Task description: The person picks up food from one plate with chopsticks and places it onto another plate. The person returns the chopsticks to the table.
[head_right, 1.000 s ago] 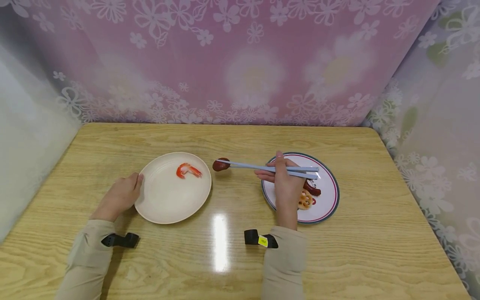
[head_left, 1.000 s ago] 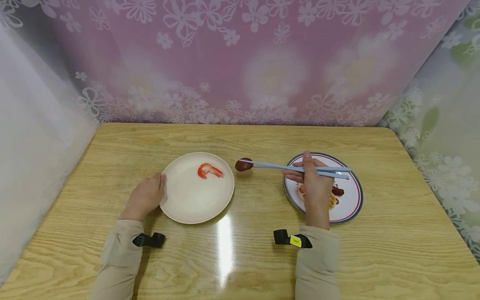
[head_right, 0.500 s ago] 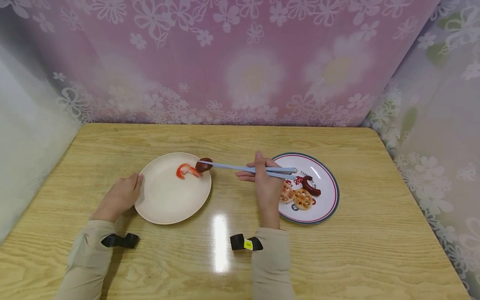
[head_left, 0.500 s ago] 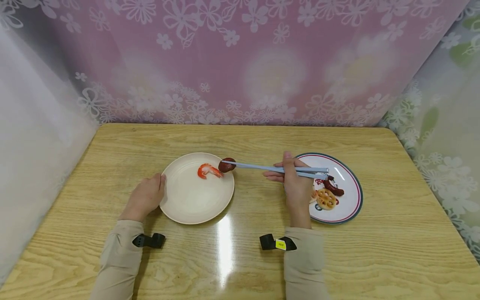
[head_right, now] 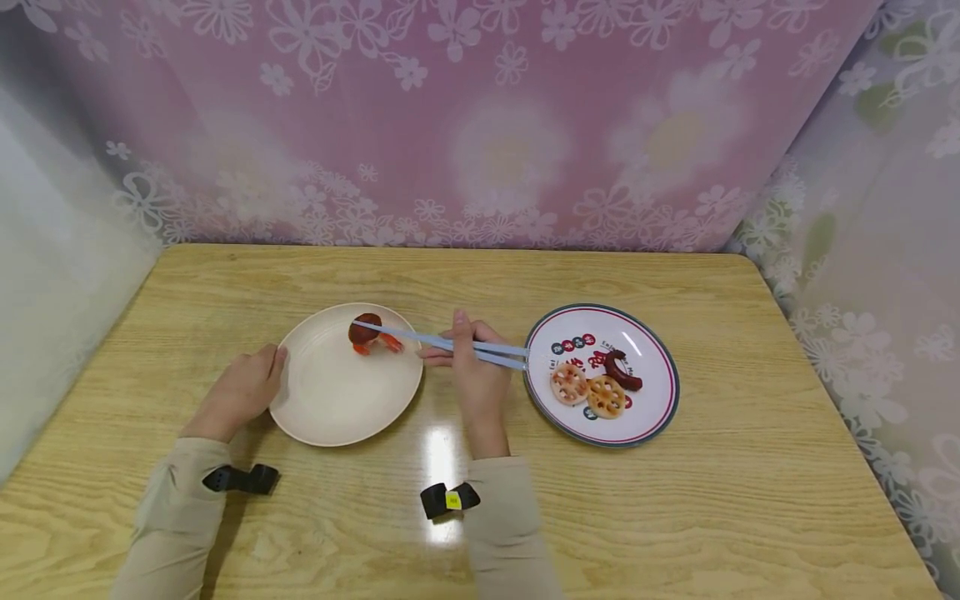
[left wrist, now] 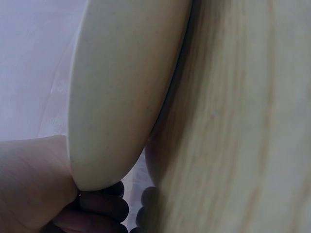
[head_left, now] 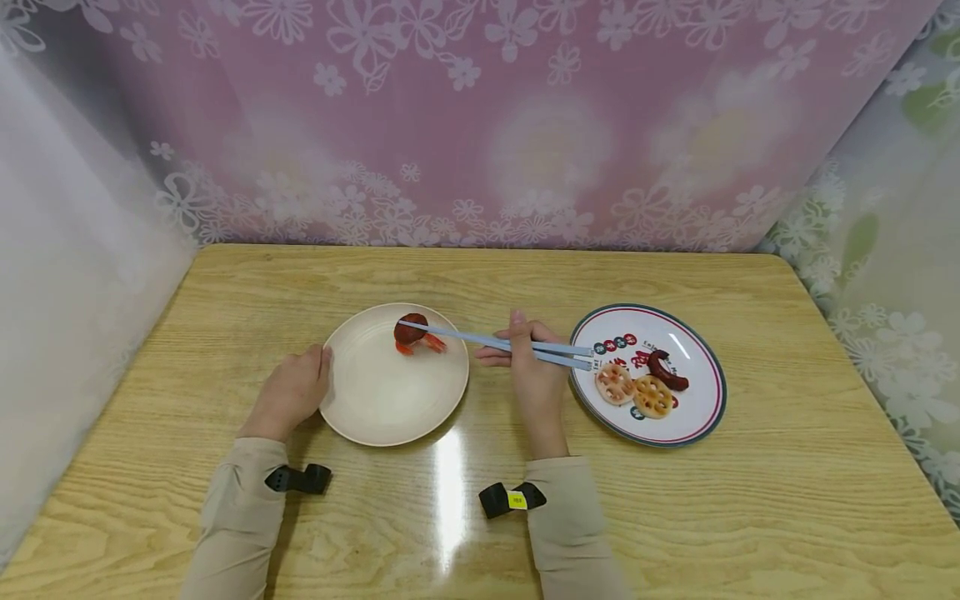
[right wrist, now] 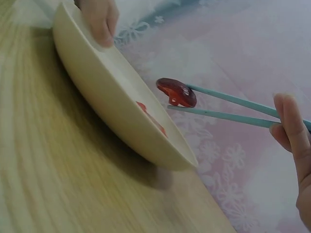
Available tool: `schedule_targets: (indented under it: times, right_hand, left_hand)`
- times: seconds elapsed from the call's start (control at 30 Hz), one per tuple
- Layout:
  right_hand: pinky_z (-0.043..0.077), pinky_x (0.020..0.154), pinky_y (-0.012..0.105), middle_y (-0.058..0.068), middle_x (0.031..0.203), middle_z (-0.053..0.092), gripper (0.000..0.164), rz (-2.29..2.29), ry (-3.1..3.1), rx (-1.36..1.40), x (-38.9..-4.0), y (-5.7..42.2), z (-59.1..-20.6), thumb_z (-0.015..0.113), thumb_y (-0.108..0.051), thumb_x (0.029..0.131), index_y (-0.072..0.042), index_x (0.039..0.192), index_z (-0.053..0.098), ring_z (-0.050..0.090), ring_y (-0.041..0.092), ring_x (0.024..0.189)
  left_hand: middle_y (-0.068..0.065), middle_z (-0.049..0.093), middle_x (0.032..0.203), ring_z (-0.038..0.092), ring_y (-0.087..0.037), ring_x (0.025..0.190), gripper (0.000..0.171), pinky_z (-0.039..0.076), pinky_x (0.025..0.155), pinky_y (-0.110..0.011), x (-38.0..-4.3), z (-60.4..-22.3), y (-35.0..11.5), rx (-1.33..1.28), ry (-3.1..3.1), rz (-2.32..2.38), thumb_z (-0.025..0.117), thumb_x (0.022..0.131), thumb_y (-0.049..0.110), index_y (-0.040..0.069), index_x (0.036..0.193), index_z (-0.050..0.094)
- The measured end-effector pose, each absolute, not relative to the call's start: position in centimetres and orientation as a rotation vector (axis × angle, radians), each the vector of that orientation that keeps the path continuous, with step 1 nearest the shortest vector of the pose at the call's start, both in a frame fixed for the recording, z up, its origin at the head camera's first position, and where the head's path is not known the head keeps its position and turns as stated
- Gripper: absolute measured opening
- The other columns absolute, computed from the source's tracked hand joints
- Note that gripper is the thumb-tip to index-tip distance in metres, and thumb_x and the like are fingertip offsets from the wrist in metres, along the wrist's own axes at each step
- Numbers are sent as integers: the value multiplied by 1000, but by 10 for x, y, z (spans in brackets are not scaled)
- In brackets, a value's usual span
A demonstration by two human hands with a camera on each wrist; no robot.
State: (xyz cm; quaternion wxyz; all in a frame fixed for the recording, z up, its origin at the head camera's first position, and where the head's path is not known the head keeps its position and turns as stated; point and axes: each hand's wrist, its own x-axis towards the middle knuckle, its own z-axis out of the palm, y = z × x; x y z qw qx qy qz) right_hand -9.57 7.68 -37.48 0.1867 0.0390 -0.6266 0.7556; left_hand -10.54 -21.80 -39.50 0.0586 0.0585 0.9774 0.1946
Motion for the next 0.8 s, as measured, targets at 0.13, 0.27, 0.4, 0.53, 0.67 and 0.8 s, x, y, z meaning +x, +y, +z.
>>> schedule_targets:
  times: [0.13,0.27,0.4,0.53,0.67,0.8]
  right_hand:
    - [55,50,39,34,70,64,45,2176,-1736,165,-94,62,-377,53,-24,101,15,81,62,69,23,55]
    - [55,51,39,34,70,64,43,2225,-1730,194,-94,50,-380,52,-21,102,16,82,62,70,23,56]
    - [56,53,41,32,70,65,43,2263,-1745,199,-93,41,-382,51,-20,102,18,85,61,70,26,58]
    - [55,54,44,32,71,65,41,2295,-1778,166,-89,34,-382,50,-16,102,20,86,60,70,27,58]
    - [55,54,43,35,72,63,35,2300,-1787,160,-83,31,-375,49,-10,102,18,84,60,70,27,58]
    - [56,54,39,36,73,63,33,2304,-1789,160,-83,28,-378,49,-8,101,18,85,60,70,26,58]
  left_hand:
    - [-34,61,88,62,-51,82,39,49,68,-56,-106,-395,-218,181,2953,593,29,106,18,-13,103,52]
    - [-35,60,89,62,-51,83,40,49,69,-56,-107,-395,-218,170,2943,587,28,106,18,-13,104,52]
    - [-34,60,87,62,-50,82,39,48,69,-56,-107,-395,-218,170,2953,584,28,106,18,-13,103,52]
    - [-32,60,85,62,-49,81,38,48,67,-55,-106,-396,-218,179,2961,588,29,106,17,-12,100,52]
    - [-32,60,84,62,-48,80,38,48,67,-55,-106,-397,-219,180,2959,593,29,106,17,-11,99,52]
    - [-33,60,85,62,-50,82,37,48,68,-56,-107,-397,-218,183,2970,597,29,105,17,-11,97,52]
